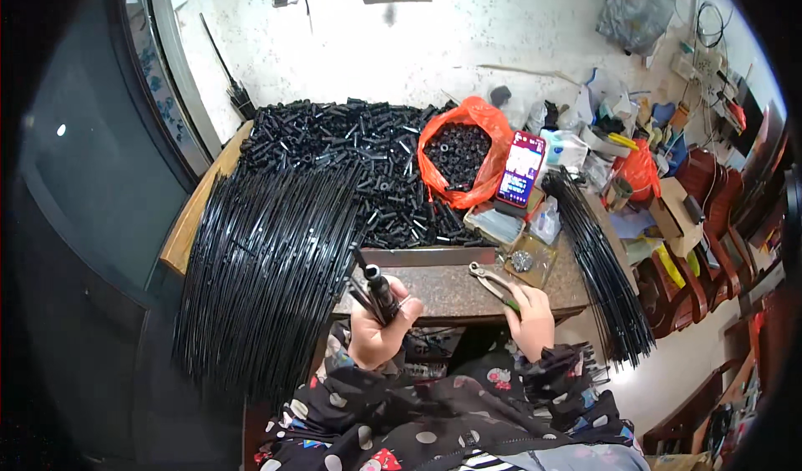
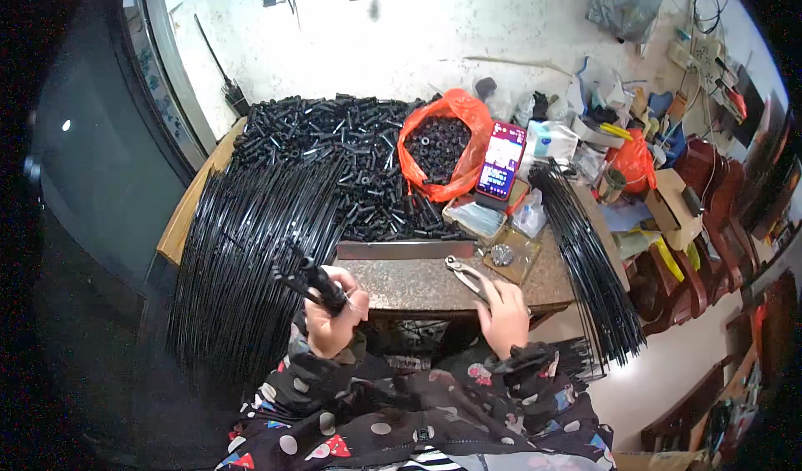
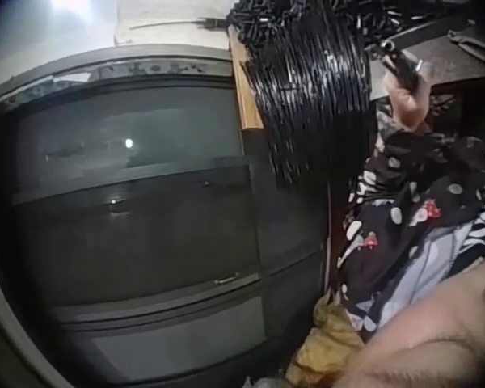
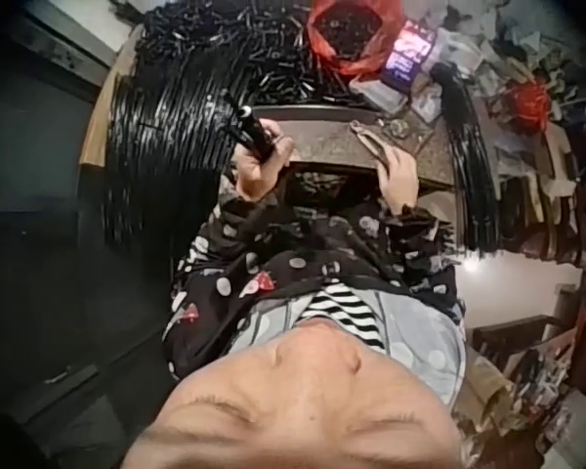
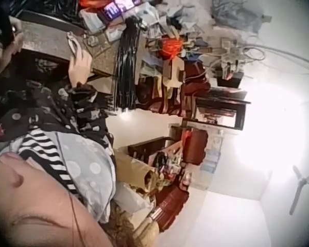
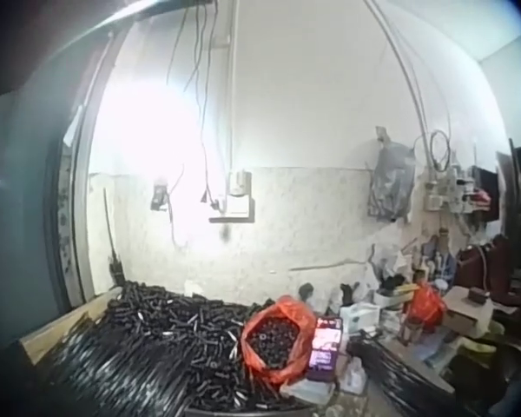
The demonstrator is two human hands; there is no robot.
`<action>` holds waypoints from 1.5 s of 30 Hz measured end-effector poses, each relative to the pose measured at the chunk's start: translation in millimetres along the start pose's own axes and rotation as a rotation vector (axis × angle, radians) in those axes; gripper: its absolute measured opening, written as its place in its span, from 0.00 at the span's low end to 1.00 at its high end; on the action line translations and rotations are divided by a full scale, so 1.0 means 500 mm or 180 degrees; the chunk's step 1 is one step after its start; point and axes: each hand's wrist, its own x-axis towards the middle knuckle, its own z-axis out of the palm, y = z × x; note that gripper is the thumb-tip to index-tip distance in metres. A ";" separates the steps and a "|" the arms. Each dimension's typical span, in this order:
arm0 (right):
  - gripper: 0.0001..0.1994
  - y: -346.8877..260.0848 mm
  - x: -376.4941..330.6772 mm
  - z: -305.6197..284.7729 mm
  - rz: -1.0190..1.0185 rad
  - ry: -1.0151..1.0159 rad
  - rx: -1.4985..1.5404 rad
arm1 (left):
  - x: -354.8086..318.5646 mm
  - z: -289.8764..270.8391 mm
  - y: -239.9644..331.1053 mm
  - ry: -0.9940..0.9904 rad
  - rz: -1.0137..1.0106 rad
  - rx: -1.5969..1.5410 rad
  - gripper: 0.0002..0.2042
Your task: Assembling black cables with metal components using a hand tool.
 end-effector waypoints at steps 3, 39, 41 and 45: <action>0.24 0.037 -0.054 0.025 -0.0136 -0.0538 -0.1711 | 0.015 0.023 -0.036 -0.0092 0.0107 0.0428 0.08; 0.20 -0.121 0.080 -0.106 -0.1007 -0.0475 0.1133 | 0.044 -0.017 0.037 0.0038 0.0596 0.0638 0.37; 0.16 -0.128 0.087 -0.138 -0.0986 -0.1280 0.1271 | 0.033 -0.032 0.043 -0.0024 0.0470 0.0297 0.34; 0.08 -0.108 0.028 -0.083 0.1814 -0.5437 0.5021 | 0.041 -0.021 0.050 -0.0819 0.0341 -0.0462 0.30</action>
